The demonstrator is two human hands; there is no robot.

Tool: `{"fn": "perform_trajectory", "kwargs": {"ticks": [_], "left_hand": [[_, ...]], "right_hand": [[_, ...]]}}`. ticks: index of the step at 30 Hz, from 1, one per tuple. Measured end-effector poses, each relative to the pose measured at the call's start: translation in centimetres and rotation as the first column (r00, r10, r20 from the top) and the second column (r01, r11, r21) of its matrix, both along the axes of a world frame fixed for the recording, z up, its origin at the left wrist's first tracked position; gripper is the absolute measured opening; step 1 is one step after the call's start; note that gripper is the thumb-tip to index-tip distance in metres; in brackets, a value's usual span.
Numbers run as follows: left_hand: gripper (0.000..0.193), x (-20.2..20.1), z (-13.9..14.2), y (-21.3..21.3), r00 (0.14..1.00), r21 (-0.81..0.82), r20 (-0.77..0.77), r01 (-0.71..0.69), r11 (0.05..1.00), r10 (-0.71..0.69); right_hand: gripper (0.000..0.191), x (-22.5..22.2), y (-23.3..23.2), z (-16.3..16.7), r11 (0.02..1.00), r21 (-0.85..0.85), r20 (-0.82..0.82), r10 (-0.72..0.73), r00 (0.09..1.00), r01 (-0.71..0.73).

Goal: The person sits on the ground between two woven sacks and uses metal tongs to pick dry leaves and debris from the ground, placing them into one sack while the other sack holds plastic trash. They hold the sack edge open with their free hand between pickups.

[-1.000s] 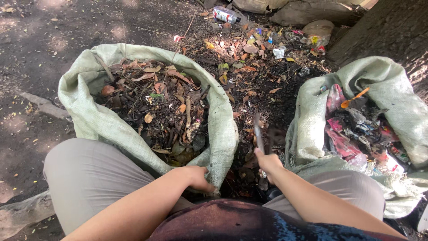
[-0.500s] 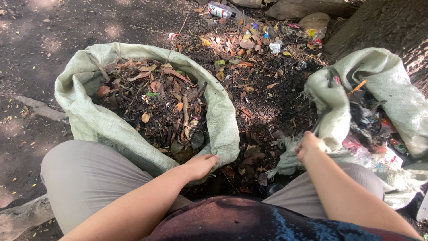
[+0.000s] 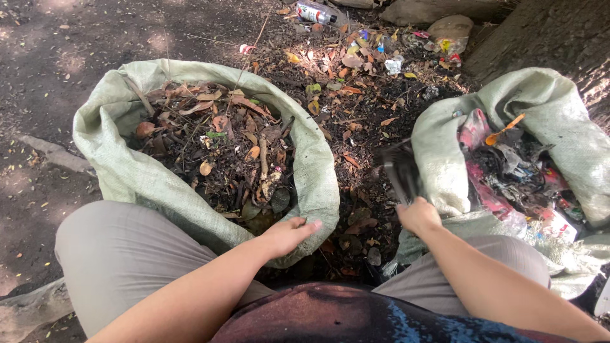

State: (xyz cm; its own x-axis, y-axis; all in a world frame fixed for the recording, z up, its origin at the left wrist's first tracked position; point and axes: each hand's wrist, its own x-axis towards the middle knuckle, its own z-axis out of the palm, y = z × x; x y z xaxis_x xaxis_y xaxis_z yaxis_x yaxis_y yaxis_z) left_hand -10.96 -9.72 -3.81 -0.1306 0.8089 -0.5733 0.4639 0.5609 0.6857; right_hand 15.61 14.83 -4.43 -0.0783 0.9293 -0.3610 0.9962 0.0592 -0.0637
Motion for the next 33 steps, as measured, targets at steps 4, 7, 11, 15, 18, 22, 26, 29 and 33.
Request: {"fn": "perform_trajectory", "kwargs": {"ticks": [4,7,11,15,18,22,26,29,33], "left_hand": [[0.106,0.3,-0.8,-0.3,0.967,-0.038,-0.211,0.141,0.989,-0.146],[0.102,0.4,-0.5,-0.7,0.959,-0.048,-0.241,0.145,0.988,-0.152],[0.099,0.6,1.1,-0.7,0.978,0.063,-0.208,-0.017,0.998,0.030],[0.107,1.1,3.2,1.3,0.969,0.181,-0.166,-0.150,0.972,0.180],[0.103,1.6,4.0,3.2,0.973,0.235,-0.059,-0.204,0.950,0.224],[0.056,1.6,3.0,7.0,0.919,-0.012,0.282,-0.286,0.958,0.277],[0.054,1.1,0.2,9.1,0.839,-0.171,0.383,-0.345,0.923,0.385],[0.063,0.5,-1.8,8.0,0.706,-0.248,0.473,-0.467,0.849,0.527],[0.068,-0.3,-2.7,4.5,0.616,-0.188,0.500,-0.610,0.770,0.609]], "right_hand": [[0.081,-0.2,0.4,1.1,0.990,-0.084,-0.022,0.114,0.993,-0.115],[0.082,0.5,2.3,2.0,0.967,-0.155,-0.121,-0.222,0.967,0.203],[0.088,-1.3,3.3,0.8,0.995,-0.098,0.017,-0.023,1.000,0.025],[0.086,-3.9,1.8,1.2,0.942,-0.125,0.064,0.322,0.944,-0.313],[0.080,-3.2,0.9,5.2,0.900,-0.127,0.079,0.428,0.900,-0.417],[0.075,-1.6,1.2,11.2,0.867,-0.221,0.238,0.491,0.838,-0.446],[0.074,-1.7,1.0,13.4,0.876,-0.250,0.258,0.472,0.843,-0.413],[0.074,-2.0,0.1,13.5,0.875,-0.212,0.208,0.475,0.855,-0.435],[0.076,-2.5,-2.1,14.1,0.855,-0.258,0.221,0.505,0.834,-0.449]]}}
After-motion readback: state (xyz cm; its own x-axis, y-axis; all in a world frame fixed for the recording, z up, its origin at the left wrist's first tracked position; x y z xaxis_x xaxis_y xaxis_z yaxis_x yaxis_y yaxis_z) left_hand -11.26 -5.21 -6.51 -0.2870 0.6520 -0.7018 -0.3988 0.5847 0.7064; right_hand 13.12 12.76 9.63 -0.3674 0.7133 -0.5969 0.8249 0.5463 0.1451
